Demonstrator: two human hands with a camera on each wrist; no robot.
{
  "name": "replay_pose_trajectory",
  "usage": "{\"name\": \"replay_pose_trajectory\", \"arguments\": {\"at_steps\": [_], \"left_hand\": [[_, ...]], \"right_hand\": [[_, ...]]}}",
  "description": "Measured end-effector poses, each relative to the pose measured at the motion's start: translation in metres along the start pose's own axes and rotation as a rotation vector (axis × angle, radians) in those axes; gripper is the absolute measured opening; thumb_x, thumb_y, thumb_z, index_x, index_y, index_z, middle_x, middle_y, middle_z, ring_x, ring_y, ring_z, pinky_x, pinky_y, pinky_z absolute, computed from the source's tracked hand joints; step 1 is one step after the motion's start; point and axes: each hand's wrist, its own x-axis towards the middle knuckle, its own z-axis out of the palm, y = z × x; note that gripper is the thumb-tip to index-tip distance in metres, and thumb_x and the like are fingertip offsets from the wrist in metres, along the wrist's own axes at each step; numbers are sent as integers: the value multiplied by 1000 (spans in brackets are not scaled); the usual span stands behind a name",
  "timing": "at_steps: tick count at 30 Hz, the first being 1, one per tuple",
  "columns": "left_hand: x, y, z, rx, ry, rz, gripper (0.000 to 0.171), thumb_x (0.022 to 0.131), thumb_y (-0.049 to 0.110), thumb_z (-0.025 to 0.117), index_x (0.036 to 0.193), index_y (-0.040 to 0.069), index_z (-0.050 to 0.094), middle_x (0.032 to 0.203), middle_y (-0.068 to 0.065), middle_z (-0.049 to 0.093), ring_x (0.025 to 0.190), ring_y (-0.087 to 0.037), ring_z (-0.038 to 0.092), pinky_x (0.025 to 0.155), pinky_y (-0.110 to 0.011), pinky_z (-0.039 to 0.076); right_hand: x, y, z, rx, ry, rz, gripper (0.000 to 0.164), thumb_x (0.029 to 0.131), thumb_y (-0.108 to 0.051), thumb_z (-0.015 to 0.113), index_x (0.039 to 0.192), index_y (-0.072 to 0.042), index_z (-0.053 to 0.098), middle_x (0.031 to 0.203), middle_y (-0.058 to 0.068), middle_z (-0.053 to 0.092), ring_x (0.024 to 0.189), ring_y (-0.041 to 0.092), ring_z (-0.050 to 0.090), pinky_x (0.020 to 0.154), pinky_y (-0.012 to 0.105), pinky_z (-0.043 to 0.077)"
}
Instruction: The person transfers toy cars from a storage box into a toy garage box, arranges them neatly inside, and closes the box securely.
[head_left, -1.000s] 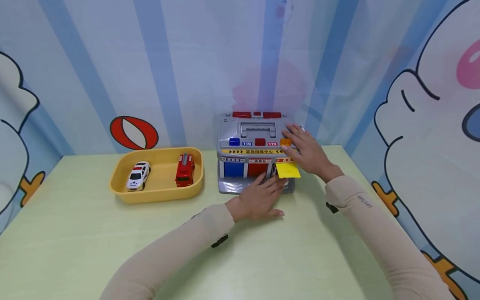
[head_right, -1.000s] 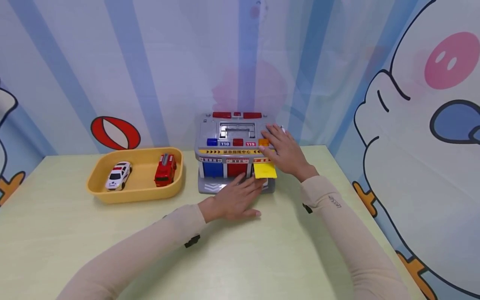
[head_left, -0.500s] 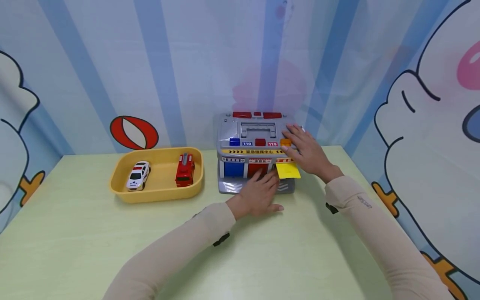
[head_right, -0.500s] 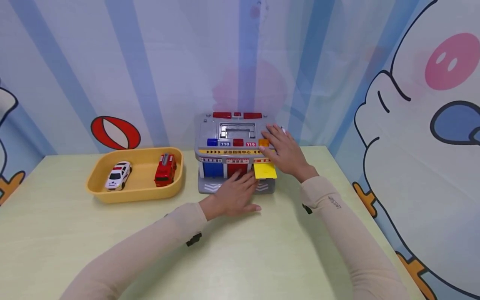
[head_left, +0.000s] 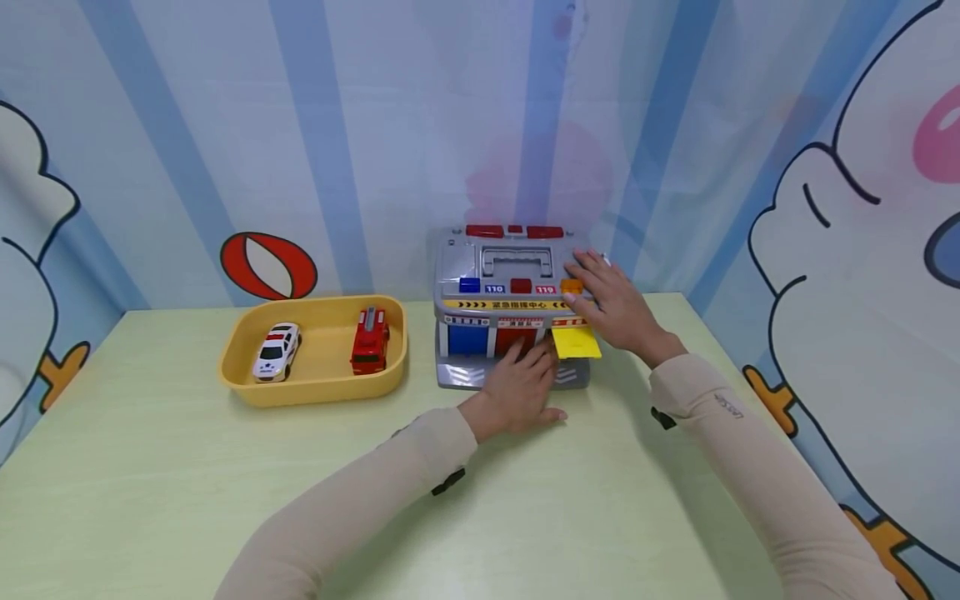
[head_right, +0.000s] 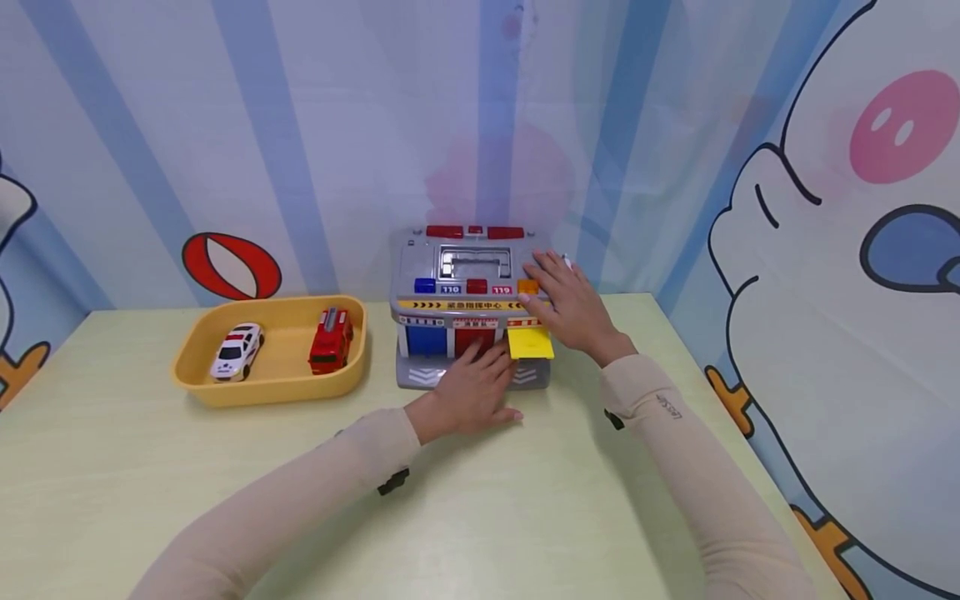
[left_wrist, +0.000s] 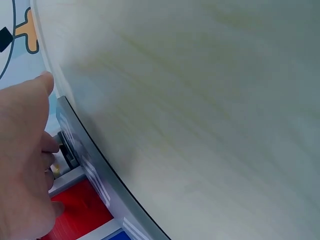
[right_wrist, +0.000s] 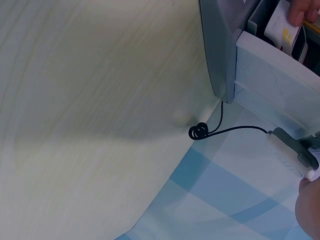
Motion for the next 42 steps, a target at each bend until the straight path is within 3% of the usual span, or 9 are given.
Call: {"name": "replay_pose_trajectory", "arguments": {"at_steps": [12, 19, 25, 32, 42], "left_hand": [[-6, 1, -7, -40, 15, 59, 81, 97, 70, 32, 158, 17, 29, 167, -2, 25, 157, -24, 13, 128, -48, 10], [-23, 2, -10, -151, -6, 107, 76, 102, 62, 33, 160, 14, 24, 170, -2, 15, 158, -23, 8, 127, -47, 11], [-39, -1, -11, -192, -15, 124, 67, 106, 51, 29, 160, 12, 23, 170, -3, 11, 158, -21, 5, 128, -42, 8], [-56, 0, -17, -276, 35, 144, 65, 106, 48, 31, 159, 11, 25, 169, -4, 14, 158, -20, 7, 127, -41, 10], [-71, -1, -28, -229, 142, 193, 59, 108, 40, 29, 160, 12, 20, 170, -3, 13, 158, -19, 5, 127, -38, 8]], "right_hand": [[1, 0, -1, -6, 1, -9, 66, 104, -51, 41, 157, -13, 33, 167, 9, 22, 157, 30, 12, 126, 56, 8], [1, -1, -1, -11, -5, -2, 66, 104, -51, 41, 157, -13, 32, 168, 8, 22, 157, 29, 12, 126, 56, 8], [0, 0, 0, -20, -6, 13, 66, 103, -52, 40, 157, -14, 31, 168, 8, 21, 157, 29, 12, 126, 56, 9], [0, -1, 0, -21, -5, 28, 66, 103, -51, 41, 157, -14, 32, 168, 7, 21, 157, 27, 11, 126, 54, 8], [1, 1, 2, -16, 3, 14, 69, 103, -55, 37, 157, -13, 31, 168, 8, 21, 157, 28, 11, 126, 56, 8]]}}
